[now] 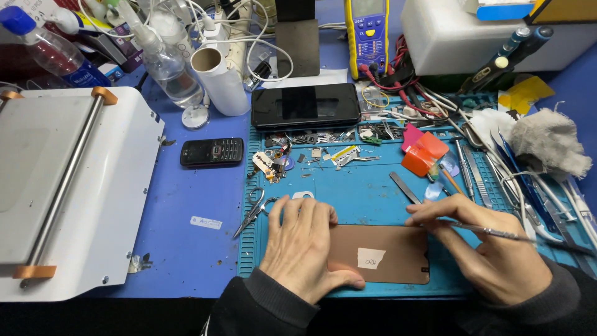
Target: Cleaning adhesive residue from the edges of a mobile phone screen and wiping it down with a cleaning solution.
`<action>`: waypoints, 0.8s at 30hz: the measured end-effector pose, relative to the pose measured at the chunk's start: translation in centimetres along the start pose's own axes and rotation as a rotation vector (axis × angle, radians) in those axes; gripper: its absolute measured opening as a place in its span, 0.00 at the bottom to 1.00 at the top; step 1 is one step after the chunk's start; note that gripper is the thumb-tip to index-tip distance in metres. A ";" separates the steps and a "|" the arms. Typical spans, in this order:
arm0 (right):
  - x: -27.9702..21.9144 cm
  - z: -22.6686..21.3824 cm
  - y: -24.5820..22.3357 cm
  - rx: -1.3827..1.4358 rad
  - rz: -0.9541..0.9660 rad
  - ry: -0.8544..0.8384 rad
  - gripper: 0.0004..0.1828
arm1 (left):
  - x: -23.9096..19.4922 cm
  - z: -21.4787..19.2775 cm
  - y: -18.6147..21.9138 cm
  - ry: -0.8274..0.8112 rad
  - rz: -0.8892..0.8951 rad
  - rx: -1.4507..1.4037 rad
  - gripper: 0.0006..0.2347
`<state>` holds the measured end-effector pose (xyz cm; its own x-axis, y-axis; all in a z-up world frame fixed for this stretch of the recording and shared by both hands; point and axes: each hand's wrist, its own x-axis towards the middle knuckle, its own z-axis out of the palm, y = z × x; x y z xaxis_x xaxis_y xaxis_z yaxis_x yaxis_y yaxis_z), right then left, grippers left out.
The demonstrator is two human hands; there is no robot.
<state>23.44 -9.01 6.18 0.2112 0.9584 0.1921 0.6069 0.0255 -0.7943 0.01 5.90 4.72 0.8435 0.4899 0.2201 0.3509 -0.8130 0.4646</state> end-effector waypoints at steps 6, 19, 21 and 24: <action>0.3 0.8 0.6 -0.240 0.071 -0.045 0.15 | -1.7 0.9 0.0 -0.065 -0.017 -0.113 0.36; 4.1 5.0 -1.9 -0.409 -0.275 -0.300 0.18 | -3.4 1.9 -0.2 0.188 0.233 -0.226 0.48; 3.9 5.2 -1.6 -0.513 -0.279 -0.330 0.15 | -3.5 1.8 -0.2 0.152 0.220 -0.241 0.48; 4.3 4.8 -2.9 -0.430 -0.304 -0.178 0.08 | -3.6 1.9 -0.2 0.104 0.149 -0.285 0.50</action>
<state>18.92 -3.62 6.52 -0.1322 0.9601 0.2464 0.8863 0.2258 -0.4044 -2.33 3.75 2.19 0.8258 0.4134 0.3836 0.0865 -0.7649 0.6383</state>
